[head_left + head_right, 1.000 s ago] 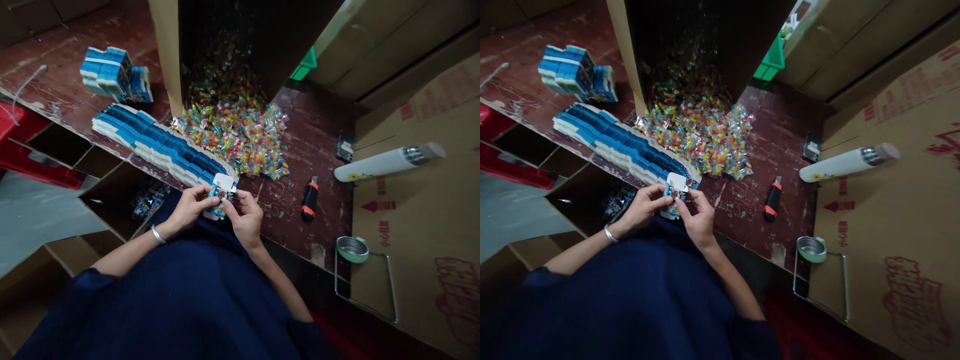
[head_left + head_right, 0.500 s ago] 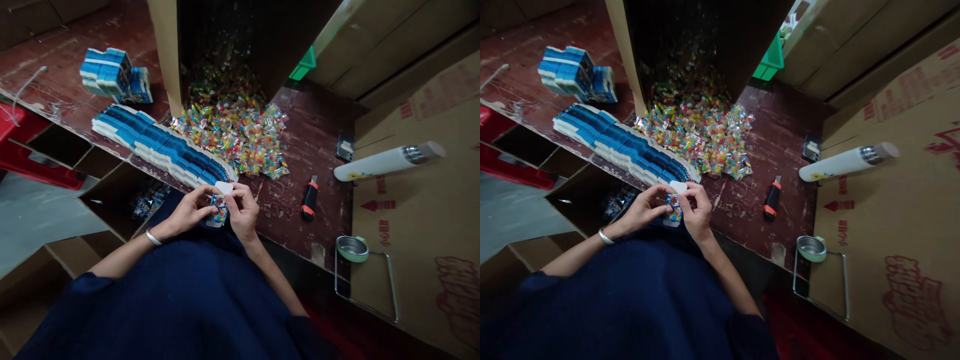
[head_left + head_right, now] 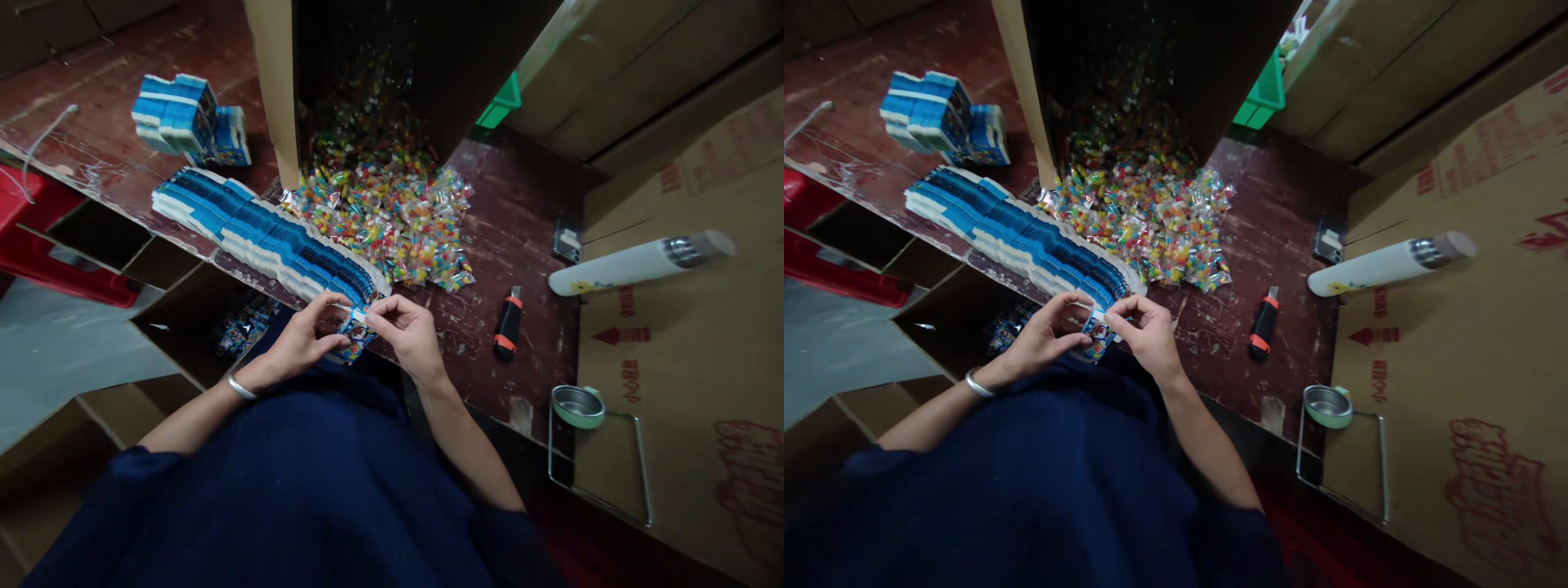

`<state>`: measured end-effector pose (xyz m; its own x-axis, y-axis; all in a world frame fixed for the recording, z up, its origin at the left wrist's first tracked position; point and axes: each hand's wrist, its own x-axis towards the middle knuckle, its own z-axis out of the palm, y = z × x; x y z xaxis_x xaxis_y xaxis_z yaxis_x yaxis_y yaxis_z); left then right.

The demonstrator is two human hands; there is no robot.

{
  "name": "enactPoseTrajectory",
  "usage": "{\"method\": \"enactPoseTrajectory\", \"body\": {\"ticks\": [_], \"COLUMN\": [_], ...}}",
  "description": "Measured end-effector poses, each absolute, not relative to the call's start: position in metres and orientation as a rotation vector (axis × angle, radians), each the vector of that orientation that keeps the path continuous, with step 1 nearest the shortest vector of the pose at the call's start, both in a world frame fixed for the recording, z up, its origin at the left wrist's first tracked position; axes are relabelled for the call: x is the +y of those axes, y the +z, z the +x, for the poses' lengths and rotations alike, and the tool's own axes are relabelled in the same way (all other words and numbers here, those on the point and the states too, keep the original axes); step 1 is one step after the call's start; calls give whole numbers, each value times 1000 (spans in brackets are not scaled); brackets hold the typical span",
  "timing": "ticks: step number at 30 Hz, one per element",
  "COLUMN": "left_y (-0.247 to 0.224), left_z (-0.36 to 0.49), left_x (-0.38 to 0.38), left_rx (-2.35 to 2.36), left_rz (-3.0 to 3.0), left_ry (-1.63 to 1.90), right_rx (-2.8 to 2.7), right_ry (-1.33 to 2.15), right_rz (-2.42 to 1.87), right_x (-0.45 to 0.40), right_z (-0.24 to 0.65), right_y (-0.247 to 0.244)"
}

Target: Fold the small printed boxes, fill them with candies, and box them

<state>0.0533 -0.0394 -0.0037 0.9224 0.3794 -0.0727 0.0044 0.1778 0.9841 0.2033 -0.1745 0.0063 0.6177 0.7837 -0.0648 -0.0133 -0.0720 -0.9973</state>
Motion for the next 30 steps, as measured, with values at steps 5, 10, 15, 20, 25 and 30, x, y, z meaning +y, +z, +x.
{"method": "enactPoseTrajectory", "body": {"ticks": [5, 10, 15, 20, 25, 30], "left_y": [0, 0, -6, -15, -11, 8], "left_z": [52, 51, 52, 39, 16, 10], "left_x": [-39, -41, -46, -30, 12, 30], "left_rx": [304, 326, 379, 429, 290, 52], "left_rz": [1379, 1372, 1261, 1220, 1610, 1751], "left_ry": [231, 245, 249, 25, -300, -633], "right_rx": [-686, -830, -988, -694, -771, -1111], "right_ry": [796, 672, 667, 143, -237, -173], "right_rz": [-1530, -1526, -1517, -1924, -2415, -2418], "right_x": [-174, -175, -182, -209, -230, -217], "right_z": [214, 207, 205, 284, 365, 370], "right_y": [5, 13, 13, -16, -42, -47]}}
